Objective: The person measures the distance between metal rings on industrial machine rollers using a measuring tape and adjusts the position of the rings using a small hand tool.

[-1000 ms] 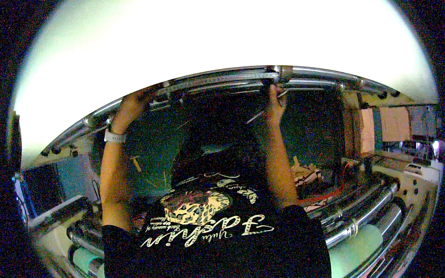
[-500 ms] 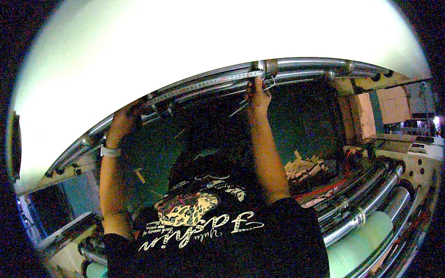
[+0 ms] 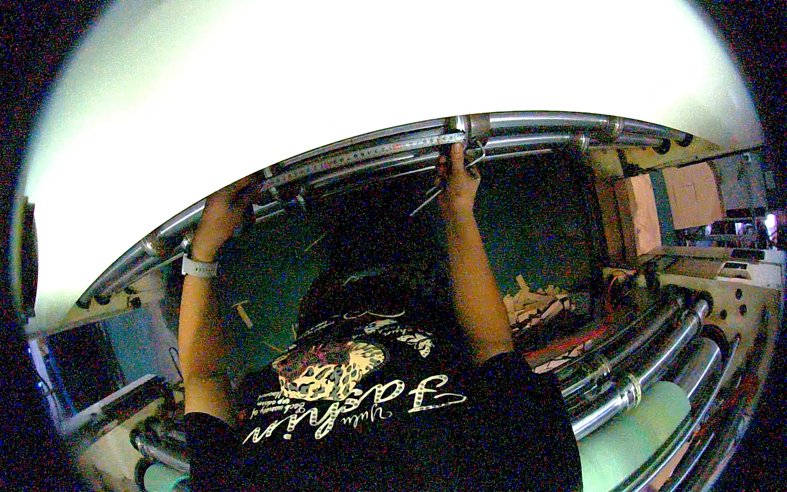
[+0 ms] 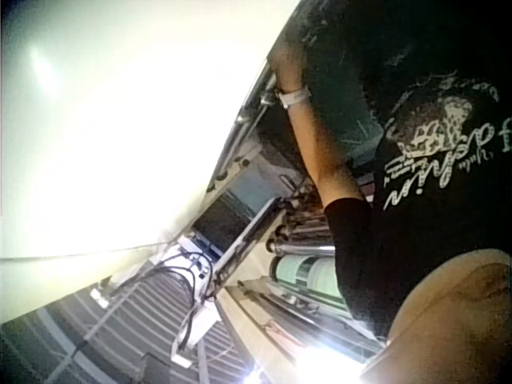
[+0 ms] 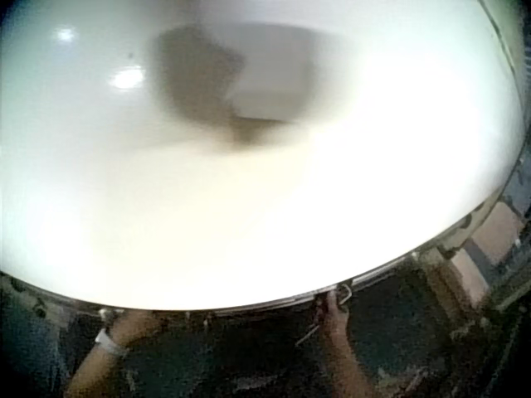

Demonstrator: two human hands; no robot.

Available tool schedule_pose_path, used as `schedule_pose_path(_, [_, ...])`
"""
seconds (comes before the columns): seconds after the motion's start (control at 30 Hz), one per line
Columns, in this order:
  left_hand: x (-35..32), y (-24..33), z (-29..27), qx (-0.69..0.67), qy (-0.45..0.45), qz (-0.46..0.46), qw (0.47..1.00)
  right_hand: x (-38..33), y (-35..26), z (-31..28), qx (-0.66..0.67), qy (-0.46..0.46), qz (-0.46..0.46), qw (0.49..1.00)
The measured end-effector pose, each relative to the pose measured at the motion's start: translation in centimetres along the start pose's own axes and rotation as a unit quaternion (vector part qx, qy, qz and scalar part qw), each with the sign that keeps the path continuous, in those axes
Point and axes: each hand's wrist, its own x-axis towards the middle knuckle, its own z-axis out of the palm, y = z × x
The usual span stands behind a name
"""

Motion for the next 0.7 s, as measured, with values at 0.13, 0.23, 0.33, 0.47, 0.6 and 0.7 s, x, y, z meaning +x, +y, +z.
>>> schedule_pose_path(0.13, [0.3, -0.1, 0.1, 0.063, 0.000, 0.009, 0.998, 0.5, 0.7, -0.3, 0.011, 0.005, -0.005, 1.000])
schedule_pose_path(0.23, [0.5, -1.0, 0.3, 0.056, 0.010, 0.028, 0.998, 0.8, 0.9, -0.5, 0.019, -0.008, -0.006, 1.000])
schedule_pose_path(0.33, [0.8, -1.2, 0.2, 0.041, -0.039, -0.025, 0.998, 0.3, 0.3, 0.0, 0.002, -0.003, 0.002, 1.000])
schedule_pose_path(0.47, [0.9, -0.6, 0.0, 0.042, -0.021, -0.012, 0.999, 0.2, -0.5, -0.4, -0.052, 0.036, -0.096, 0.993])
schedule_pose_path(0.6, [0.9, -0.5, 0.1, 0.051, -0.011, 0.005, 0.999, -1.1, -2.6, 0.2, -0.111, 0.033, -0.290, 0.950])
schedule_pose_path(0.7, [0.8, 0.3, -0.4, 0.040, 0.011, 0.025, 0.999, 1.1, -2.8, 0.7, -0.302, 0.010, -0.404, 0.863])
